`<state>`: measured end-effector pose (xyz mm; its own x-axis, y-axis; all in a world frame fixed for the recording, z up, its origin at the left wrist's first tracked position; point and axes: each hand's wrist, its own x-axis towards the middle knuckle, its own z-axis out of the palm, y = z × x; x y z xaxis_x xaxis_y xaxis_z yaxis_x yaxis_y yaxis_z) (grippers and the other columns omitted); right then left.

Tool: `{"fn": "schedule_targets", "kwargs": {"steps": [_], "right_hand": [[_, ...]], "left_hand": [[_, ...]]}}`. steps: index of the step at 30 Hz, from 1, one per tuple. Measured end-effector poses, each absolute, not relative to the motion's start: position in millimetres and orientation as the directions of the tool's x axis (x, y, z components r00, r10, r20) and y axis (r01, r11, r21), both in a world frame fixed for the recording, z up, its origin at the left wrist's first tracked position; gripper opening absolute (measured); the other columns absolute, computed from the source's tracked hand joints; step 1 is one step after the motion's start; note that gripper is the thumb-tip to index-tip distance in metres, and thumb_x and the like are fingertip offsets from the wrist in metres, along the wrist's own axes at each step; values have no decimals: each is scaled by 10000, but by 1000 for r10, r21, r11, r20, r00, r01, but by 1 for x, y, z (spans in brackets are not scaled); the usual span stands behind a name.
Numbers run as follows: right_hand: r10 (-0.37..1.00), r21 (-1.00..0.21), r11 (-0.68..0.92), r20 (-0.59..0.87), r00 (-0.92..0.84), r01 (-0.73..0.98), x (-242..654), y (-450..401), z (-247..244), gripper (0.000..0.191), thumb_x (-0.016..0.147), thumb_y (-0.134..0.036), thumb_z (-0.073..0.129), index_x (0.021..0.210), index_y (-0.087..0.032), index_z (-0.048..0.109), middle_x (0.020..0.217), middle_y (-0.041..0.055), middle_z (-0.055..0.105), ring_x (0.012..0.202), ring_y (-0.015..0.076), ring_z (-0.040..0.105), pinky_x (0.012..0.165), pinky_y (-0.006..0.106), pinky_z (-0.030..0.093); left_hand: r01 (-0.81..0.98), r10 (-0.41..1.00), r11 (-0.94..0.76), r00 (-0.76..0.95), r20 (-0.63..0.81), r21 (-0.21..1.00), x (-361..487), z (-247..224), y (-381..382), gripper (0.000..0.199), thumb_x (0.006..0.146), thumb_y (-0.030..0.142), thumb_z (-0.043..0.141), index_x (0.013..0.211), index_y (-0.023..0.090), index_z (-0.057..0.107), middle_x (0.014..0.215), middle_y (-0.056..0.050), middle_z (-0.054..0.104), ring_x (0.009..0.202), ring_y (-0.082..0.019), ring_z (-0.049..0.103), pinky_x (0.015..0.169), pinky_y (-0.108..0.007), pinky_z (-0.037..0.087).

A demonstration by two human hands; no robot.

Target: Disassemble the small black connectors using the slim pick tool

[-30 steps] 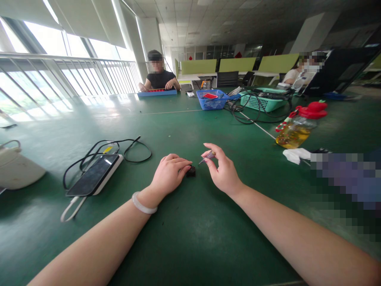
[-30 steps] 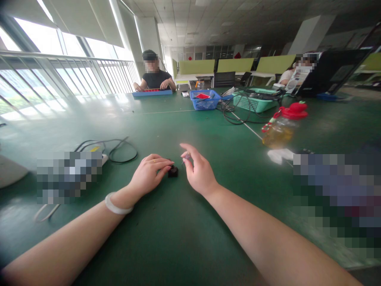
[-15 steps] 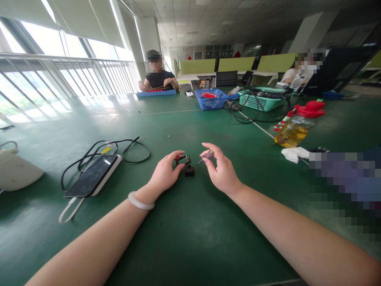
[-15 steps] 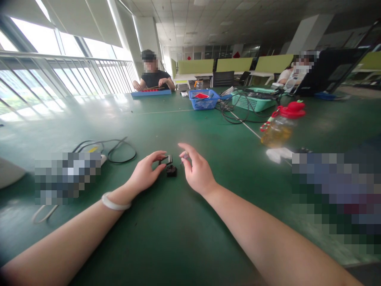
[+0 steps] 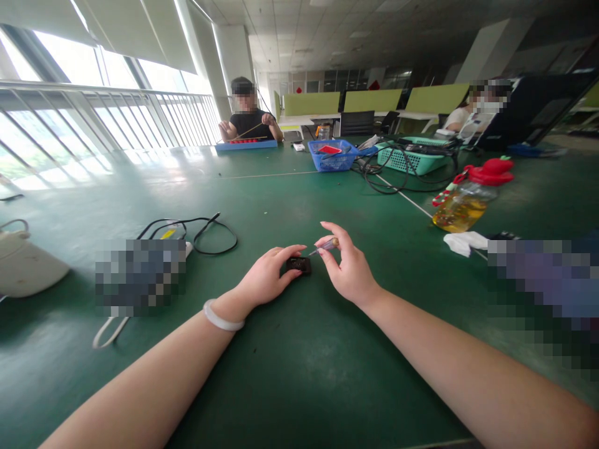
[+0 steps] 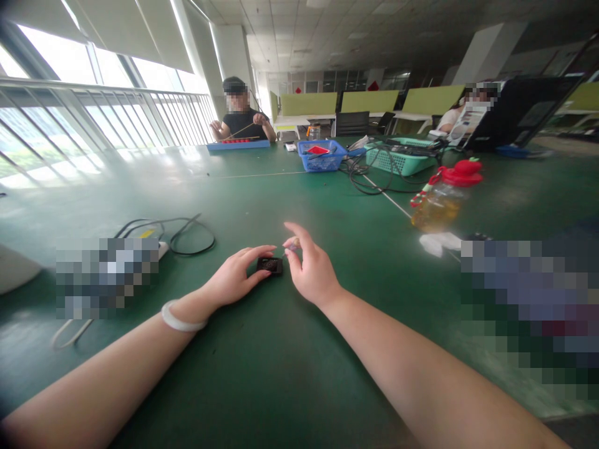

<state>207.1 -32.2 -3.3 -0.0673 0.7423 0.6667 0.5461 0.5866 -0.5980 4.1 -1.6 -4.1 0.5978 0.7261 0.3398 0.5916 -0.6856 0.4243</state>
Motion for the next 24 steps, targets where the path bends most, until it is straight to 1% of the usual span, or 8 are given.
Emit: {"fn": "schedule_targets", "kwargs": {"steps": [4, 7, 10, 16, 19, 22, 24], "right_hand": [[727, -603, 596, 685, -37, 530, 207, -34, -2, 486, 863, -121, 510, 1312, -254, 381, 968, 43, 666, 889, 177, 652, 860, 356, 520], [669, -592, 652, 743, 6, 474, 206, -36, 0, 486, 873, -120, 508, 1319, -248, 366, 967, 49, 655, 903, 175, 646, 869, 363, 522], [621, -571, 715, 784, 9, 404, 206, -39, 0, 504, 875, -109, 507, 1331, -249, 347, 980, 55, 642, 928, 178, 640, 871, 373, 528], [584, -538, 784, 808, -73, 311, 205, -43, -2, 526, 871, -89, 503, 1340, -253, 330, 997, 62, 638, 933, 184, 640, 863, 398, 533], [551, -491, 819, 816, -171, 297, 205, -46, 0, 524, 866, -75, 491, 1336, -240, 331, 987, 64, 642, 921, 179, 644, 859, 389, 533], [511, -418, 845, 814, -276, 334, 205, -49, 4, 493, 862, -65, 483, 1310, -230, 360, 983, 68, 655, 915, 175, 649, 857, 371, 537], [489, -378, 854, 818, -305, 357, 204, -50, 5, 463, 862, -61, 482, 1283, -229, 385, 991, 70, 662, 931, 177, 651, 863, 368, 539]], "left_hand": [[614, 750, -656, 594, 291, 439, 4, -4, -1, 516, 823, 270, 619, 1314, 270, 461, 1117, -40, 650, 1037, -224, 588, 946, -384, 459], [636, 762, -642, 594, 260, 428, 4, -4, -1, 564, 803, 301, 644, 1334, 273, 456, 1108, -54, 651, 1043, -240, 577, 939, -395, 461], [652, 779, -622, 573, 256, 434, 3, -5, 0, 567, 796, 329, 649, 1329, 260, 468, 1084, -55, 665, 1060, -251, 561, 952, -408, 449], [656, 775, -628, 574, 263, 419, 2, -5, 5, 363, 801, 345, 632, 1151, 248, 624, 1052, -45, 674, 1017, -239, 569, 925, -381, 462], [653, 771, -634, 574, 275, 414, 2, -6, 6, 344, 804, 355, 628, 1132, 253, 639, 1022, -43, 680, 999, -240, 573, 910, -382, 470], [652, 771, -635, 572, 282, 415, 2, -7, 5, 326, 806, 359, 626, 1114, 255, 649, 1013, -44, 683, 992, -242, 578, 901, -382, 478], [651, 772, -633, 569, 284, 419, 2, -7, 5, 326, 804, 356, 628, 1114, 255, 649, 1009, -45, 683, 991, -242, 584, 898, -376, 483]]}}
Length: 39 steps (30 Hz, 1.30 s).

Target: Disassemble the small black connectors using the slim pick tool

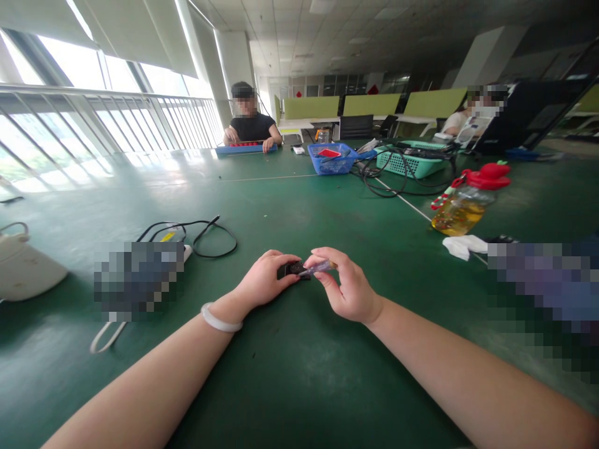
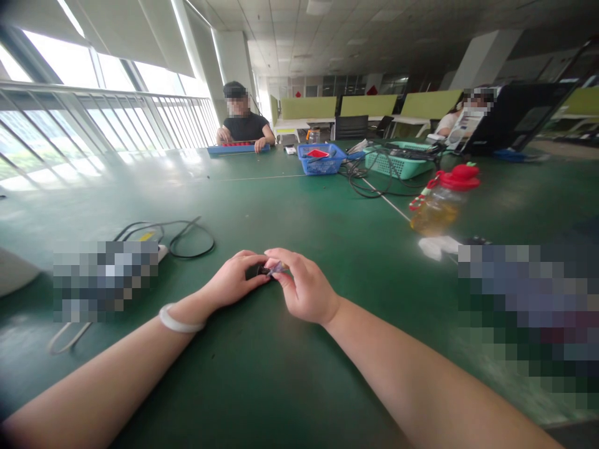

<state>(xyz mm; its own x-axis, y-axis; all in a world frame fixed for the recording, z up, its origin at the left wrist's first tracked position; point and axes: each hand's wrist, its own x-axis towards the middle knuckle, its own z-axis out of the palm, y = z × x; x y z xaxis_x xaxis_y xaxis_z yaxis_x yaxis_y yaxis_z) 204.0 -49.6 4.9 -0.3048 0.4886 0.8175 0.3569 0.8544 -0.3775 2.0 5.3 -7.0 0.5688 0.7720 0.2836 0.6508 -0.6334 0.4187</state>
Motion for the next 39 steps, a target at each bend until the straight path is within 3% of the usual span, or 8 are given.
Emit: {"fn": "schedule_targets", "kwargs": {"steps": [11, 16, 21, 28, 35, 39], "right_hand": [[343, -211, 921, 838, -424, 328, 201, -49, 11, 372, 844, -20, 457, 1156, -220, 482, 963, 67, 672, 931, 174, 632, 860, 387, 533], [255, -45, 942, 741, -621, 333, 197, -57, 22, 283, 854, -44, 442, 1027, -217, 583, 915, 41, 686, 934, 158, 617, 906, 372, 495], [243, 24, 944, 619, -747, 328, 192, -65, 27, 276, 848, -89, 474, 982, -252, 651, 879, 25, 676, 922, 164, 589, 894, 355, 474], [271, -8, 947, 559, -784, 322, 189, -65, 25, 140, 843, -156, 523, 892, -206, 644, 846, 33, 673, 852, 161, 584, 860, 337, 479], [309, -63, 934, 636, -707, 351, 191, -62, 23, 188, 809, -79, 470, 855, -192, 614, 839, 43, 682, 840, 171, 594, 862, 366, 495], [368, -171, 916, 719, -589, 364, 193, -59, 20, 186, 806, -73, 477, 872, -210, 583, 843, 45, 677, 823, 168, 601, 852, 368, 506]], "left_hand": [[638, 767, -638, 576, 283, 431, 3, -7, 5, 322, 818, 341, 611, 1121, 241, 647, 1052, -39, 689, 1013, -232, 583, 923, -370, 469], [648, 775, -629, 567, 279, 430, 3, -6, 5, 348, 780, 241, 614, 1126, 242, 648, 1050, -32, 694, 1004, -230, 592, 913, -363, 475], [652, 785, -617, 549, 287, 441, 3, -6, 4, 342, 792, 249, 598, 1130, 237, 647, 1075, -33, 689, 1017, -228, 588, 918, -368, 478], [665, 790, -611, 544, 282, 430, 4, -6, 4, 334, 811, 277, 575, 1137, 245, 643, 1070, -34, 688, 1021, -227, 589, 924, -375, 477], [657, 787, -615, 551, 280, 436, 4, -8, 5, 346, 801, 273, 582, 1141, 244, 641, 1068, -34, 687, 1008, -225, 589, 915, -371, 473], [665, 792, -608, 546, 273, 434, 4, -6, 4, 360, 792, 271, 594, 1147, 242, 638, 1064, -43, 685, 1000, -233, 593, 914, -374, 474]]}}
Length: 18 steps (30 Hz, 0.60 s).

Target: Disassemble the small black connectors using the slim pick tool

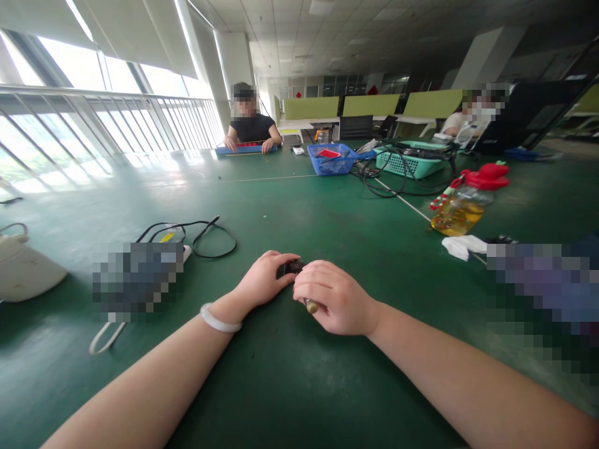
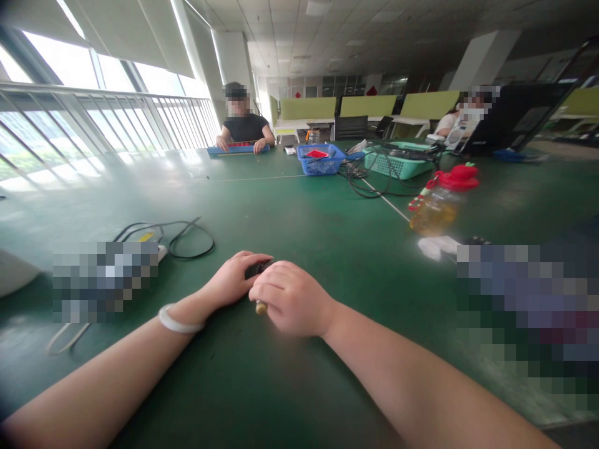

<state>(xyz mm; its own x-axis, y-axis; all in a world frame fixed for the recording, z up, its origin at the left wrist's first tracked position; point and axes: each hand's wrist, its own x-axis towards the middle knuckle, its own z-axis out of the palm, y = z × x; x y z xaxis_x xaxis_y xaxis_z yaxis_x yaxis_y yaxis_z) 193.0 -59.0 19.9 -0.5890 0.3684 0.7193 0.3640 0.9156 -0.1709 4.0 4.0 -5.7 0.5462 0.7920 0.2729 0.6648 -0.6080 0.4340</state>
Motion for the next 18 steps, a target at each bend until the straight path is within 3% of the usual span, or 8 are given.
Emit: {"fn": "schedule_targets", "kwargs": {"steps": [9, 18], "right_hand": [[658, -550, 713, 739, -145, 434, 202, -49, 10, 70, 829, -173, 576, 880, -221, 580, 858, 41, 672, 800, 176, 644, 760, 324, 526], [710, -641, 663, 702, -55, 387, 202, -47, 8, 46, 820, -188, 597, 860, -210, 593, 854, 43, 672, 812, 186, 652, 795, 337, 518]], "left_hand": [[653, 780, -621, 566, 267, 434, 2, -8, 6, 350, 825, 358, 603, 1162, 263, 614, 1076, -43, 675, 1027, -239, 580, 921, -379, 468], [661, 786, -614, 561, 259, 432, 2, -7, 6, 354, 820, 364, 607, 1158, 256, 606, 1073, -46, 672, 1023, -241, 580, 917, -382, 469]]}}
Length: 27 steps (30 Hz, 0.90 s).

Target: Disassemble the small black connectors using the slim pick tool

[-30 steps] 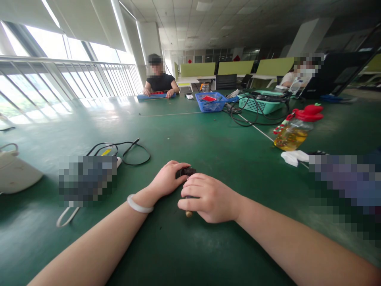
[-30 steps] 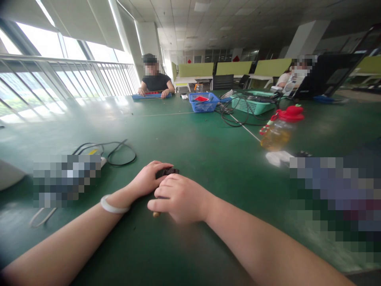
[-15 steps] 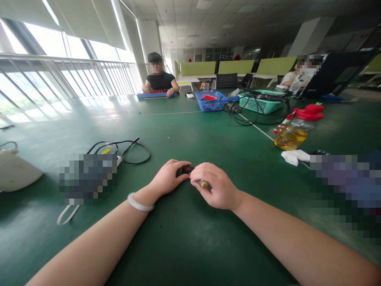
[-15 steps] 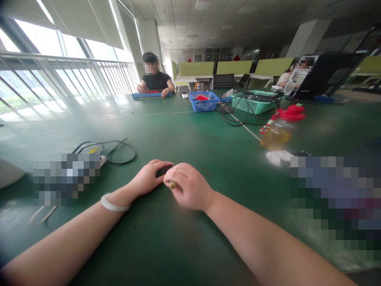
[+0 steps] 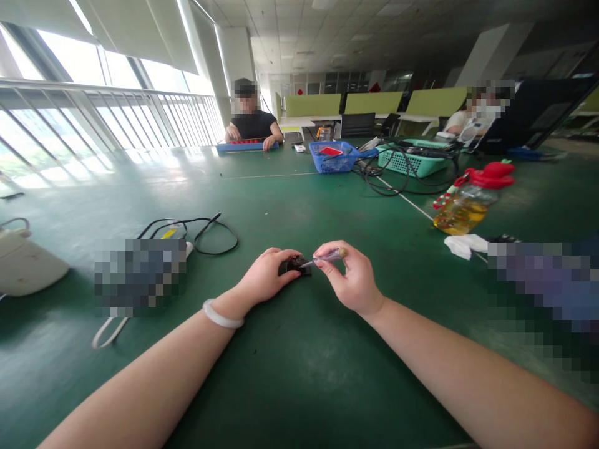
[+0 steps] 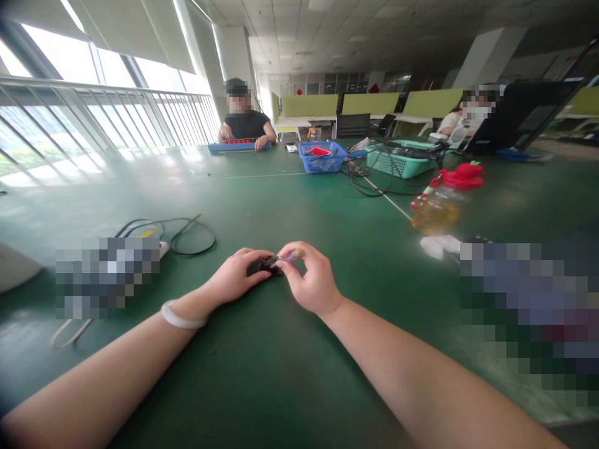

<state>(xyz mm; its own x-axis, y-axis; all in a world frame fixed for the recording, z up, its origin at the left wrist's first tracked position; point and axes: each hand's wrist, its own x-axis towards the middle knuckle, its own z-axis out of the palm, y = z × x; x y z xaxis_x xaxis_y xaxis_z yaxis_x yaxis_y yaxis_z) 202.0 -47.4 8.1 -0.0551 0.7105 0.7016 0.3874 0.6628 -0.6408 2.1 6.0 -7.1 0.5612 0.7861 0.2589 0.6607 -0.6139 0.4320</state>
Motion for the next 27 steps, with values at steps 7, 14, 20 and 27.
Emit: {"fn": "schedule_targets", "kwargs": {"steps": [7, 14, 20, 27], "right_hand": [[817, -822, 543, 565, 118, 174, 203, -35, -1, 78, 807, -252, 633, 829, -205, 575, 858, 35, 643, 835, 184, 645, 824, 357, 514], [894, -917, 394, 369, 255, -55, 203, -25, -4, 219, 694, -332, 727, 767, -200, 569, 789, 8, 627, 764, 171, 635, 782, 344, 518], [921, -928, 234, 116, 372, -289, 208, -13, -9, 284, 580, -307, 792, 731, -184, 585, 701, -19, 630, 694, 151, 627, 748, 347, 528], [931, -893, 154, -13, 366, -423, 211, -8, -12, 242, 573, -232, 790, 702, -169, 596, 702, -17, 636, 712, 128, 632, 743, 306, 537]], "left_hand": [[677, 804, -589, 543, 241, 440, 2, -4, 5, 355, 813, 365, 609, 1152, 258, 610, 1073, -44, 669, 1023, -247, 578, 917, -387, 466], [681, 817, -571, 528, 232, 458, 3, -4, 5, 347, 803, 333, 620, 1143, 264, 609, 1072, -25, 668, 1018, -234, 574, 924, -372, 455], [680, 814, -574, 533, 230, 455, 2, -5, 6, 350, 807, 341, 615, 1148, 265, 603, 1078, -23, 665, 1022, -236, 572, 921, -377, 455], [659, 795, -596, 565, 221, 459, 1, -5, 6, 374, 816, 346, 609, 1178, 259, 591, 1111, -36, 655, 1038, -239, 568, 934, -385, 458]]}}
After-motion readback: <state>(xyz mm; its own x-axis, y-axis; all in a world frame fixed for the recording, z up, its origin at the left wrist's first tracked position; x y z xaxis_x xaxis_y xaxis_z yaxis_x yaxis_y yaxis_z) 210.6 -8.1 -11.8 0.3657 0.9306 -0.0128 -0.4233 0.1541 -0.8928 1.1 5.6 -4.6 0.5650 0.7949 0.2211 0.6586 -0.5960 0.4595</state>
